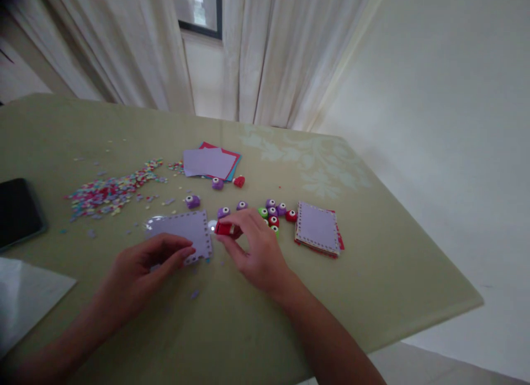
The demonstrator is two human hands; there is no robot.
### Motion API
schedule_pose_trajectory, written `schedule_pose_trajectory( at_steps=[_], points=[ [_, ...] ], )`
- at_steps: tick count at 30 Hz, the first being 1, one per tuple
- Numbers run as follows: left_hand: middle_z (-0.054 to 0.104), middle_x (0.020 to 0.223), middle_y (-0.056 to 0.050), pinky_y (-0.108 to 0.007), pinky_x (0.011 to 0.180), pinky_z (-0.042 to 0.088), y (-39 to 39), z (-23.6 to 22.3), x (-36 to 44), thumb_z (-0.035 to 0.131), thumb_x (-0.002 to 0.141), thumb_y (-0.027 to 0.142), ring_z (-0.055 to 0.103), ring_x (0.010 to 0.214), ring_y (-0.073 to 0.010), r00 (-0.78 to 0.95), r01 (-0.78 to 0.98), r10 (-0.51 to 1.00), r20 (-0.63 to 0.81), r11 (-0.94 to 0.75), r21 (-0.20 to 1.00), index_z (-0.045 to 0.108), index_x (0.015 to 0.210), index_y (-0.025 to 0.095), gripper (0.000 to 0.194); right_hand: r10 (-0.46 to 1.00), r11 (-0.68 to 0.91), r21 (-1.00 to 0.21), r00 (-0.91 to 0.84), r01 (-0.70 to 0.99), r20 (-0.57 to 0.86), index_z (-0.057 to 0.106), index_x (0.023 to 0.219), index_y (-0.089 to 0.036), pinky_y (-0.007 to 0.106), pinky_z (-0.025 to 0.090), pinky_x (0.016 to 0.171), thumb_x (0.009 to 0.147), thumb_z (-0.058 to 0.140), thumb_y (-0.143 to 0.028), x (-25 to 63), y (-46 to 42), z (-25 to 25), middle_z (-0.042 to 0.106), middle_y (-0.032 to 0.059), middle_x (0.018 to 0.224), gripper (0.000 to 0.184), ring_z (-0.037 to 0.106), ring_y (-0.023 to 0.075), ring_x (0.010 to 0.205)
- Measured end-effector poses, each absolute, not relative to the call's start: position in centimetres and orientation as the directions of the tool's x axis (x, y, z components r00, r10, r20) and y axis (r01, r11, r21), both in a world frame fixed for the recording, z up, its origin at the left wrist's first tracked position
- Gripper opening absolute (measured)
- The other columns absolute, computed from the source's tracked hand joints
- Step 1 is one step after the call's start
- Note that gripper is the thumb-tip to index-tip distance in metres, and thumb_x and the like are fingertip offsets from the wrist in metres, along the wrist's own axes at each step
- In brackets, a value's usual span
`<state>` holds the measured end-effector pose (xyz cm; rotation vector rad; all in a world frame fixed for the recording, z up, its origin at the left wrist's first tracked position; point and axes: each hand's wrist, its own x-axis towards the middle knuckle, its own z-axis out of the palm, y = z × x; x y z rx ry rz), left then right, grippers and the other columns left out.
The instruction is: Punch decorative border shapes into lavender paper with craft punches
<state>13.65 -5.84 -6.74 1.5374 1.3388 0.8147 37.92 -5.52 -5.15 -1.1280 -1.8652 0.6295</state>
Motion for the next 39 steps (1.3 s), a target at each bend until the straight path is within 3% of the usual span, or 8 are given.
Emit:
schedule_pose_trajectory(
  at_steps=[2, 5, 14, 17, 20, 24, 31, 39],
  points=[
    [0.083, 0.087, -0.001, -0.031, 0.067, 0.053, -5.6, -7.1, 13.4, 0.073, 0.094, 0.049, 0.073, 0.075, -0.0219, 0.173, 0.454, 0.984, -0.04, -0.044, 0.89, 0.081, 0.101, 0.026, 0.026, 0.855, 0.518, -0.611, -0.337, 0.598, 0.395, 0.073, 0.111, -0.021, 0.037, 0.059, 0.086, 0.105, 0.07, -0.024, 38.1, -5.2, -5.9, 0.074, 0.0096, 0.105, 0.008, 0.071, 0.0239, 0.096],
    [0.08, 0.082, 0.001, -0.03, 0.064, 0.051, -5.4, -7.6, 13.2, 0.069, 0.098, 0.047, 0.07, 0.071, -0.02, 0.182, 0.51, 0.983, -0.017, -0.08, 0.856, 0.08, 0.105, 0.026, 0.025, 0.847, 0.531, -0.524, -0.415, 0.665, 0.331, 0.072, 0.111, -0.019, 0.037, 0.058, 0.087, 0.107, 0.066, -0.026, 37.9, -5.0, -7.0, 0.074, 0.0106, 0.104, 0.01, 0.072, 0.025, 0.096],
    [0.079, 0.08, 0.001, -0.029, 0.061, 0.05, -5.7, -7.8, 13.5, 0.065, 0.101, 0.045, 0.069, 0.065, -0.0181, 0.235, 0.534, 0.971, -0.036, -0.098, 0.84, 0.079, 0.107, 0.025, 0.025, 0.872, 0.489, -0.558, -0.403, 0.671, 0.279, 0.071, 0.107, -0.018, 0.039, 0.056, 0.087, 0.105, 0.068, -0.021, 37.6, -5.0, -7.2, 0.074, 0.0112, 0.103, 0.004, 0.071, 0.0272, 0.097],
    [0.078, 0.078, 0.001, -0.028, 0.058, 0.05, -5.8, -7.6, 13.7, 0.067, 0.1, 0.045, 0.068, 0.062, -0.0174, 0.224, 0.521, 0.975, 0.0, -0.12, 0.845, 0.079, 0.106, 0.025, 0.024, 0.913, 0.398, -0.77, -0.297, 0.498, 0.28, 0.072, 0.105, -0.021, 0.039, 0.056, 0.09, 0.1, 0.077, -0.023, 37.6, -5.1, -6.6, 0.075, 0.0085, 0.102, 0.007, 0.071, 0.0253, 0.097],
    [0.078, 0.084, 0.002, -0.026, 0.057, 0.052, -6.1, -7.3, 13.9, 0.075, 0.096, 0.044, 0.068, 0.062, -0.0156, 0.22, 0.454, 0.971, 0.091, -0.185, 0.871, 0.076, 0.117, 0.026, 0.028, 0.967, 0.161, -0.985, -0.21, 0.06, 0.145, 0.07, 0.109, -0.023, 0.035, 0.058, 0.088, 0.093, 0.086, -0.032, 37.4, -5.3, -6.2, 0.077, 0.0053, 0.105, 0.024, 0.074, 0.0212, 0.096],
    [0.076, 0.093, 0.003, -0.024, 0.062, 0.054, -6.9, -6.6, 14.1, 0.08, 0.095, 0.03, 0.066, 0.066, -0.0123, 0.245, 0.369, 0.916, 0.316, -0.39, 0.844, 0.071, 0.13, 0.031, 0.036, 0.927, -0.159, -0.949, -0.372, -0.271, -0.049, 0.069, 0.107, -0.022, 0.028, 0.058, 0.084, 0.085, 0.094, -0.031, 36.9, -5.6, -6.0, 0.076, 0.0016, 0.102, 0.034, 0.074, 0.0153, 0.092],
    [0.071, 0.104, 0.0, -0.023, 0.064, 0.056, -7.5, -6.0, 14.2, 0.077, 0.098, 0.015, 0.065, 0.07, -0.01, 0.274, 0.283, 0.808, 0.521, -0.585, 0.76, 0.071, 0.127, 0.026, 0.032, 0.888, -0.25, -0.904, -0.455, -0.345, -0.072, 0.07, 0.112, -0.021, 0.027, 0.058, 0.089, 0.087, 0.093, -0.029, 36.5, -6.1, -5.9, 0.077, 0.0026, 0.106, 0.035, 0.074, 0.0137, 0.097],
    [0.068, 0.114, -0.002, -0.022, 0.066, 0.059, -7.5, -6.3, 14.2, 0.071, 0.099, 0.006, 0.064, 0.071, -0.0082, 0.342, 0.354, 0.779, 0.526, -0.625, 0.696, 0.07, 0.126, 0.027, 0.033, 0.917, -0.18, -0.939, -0.394, -0.292, -0.053, 0.072, 0.11, -0.02, 0.027, 0.059, 0.084, 0.087, 0.093, -0.031, 36.2, -6.1, -6.1, 0.075, 0.0022, 0.101, 0.033, 0.072, 0.0144, 0.091]
  ],
)
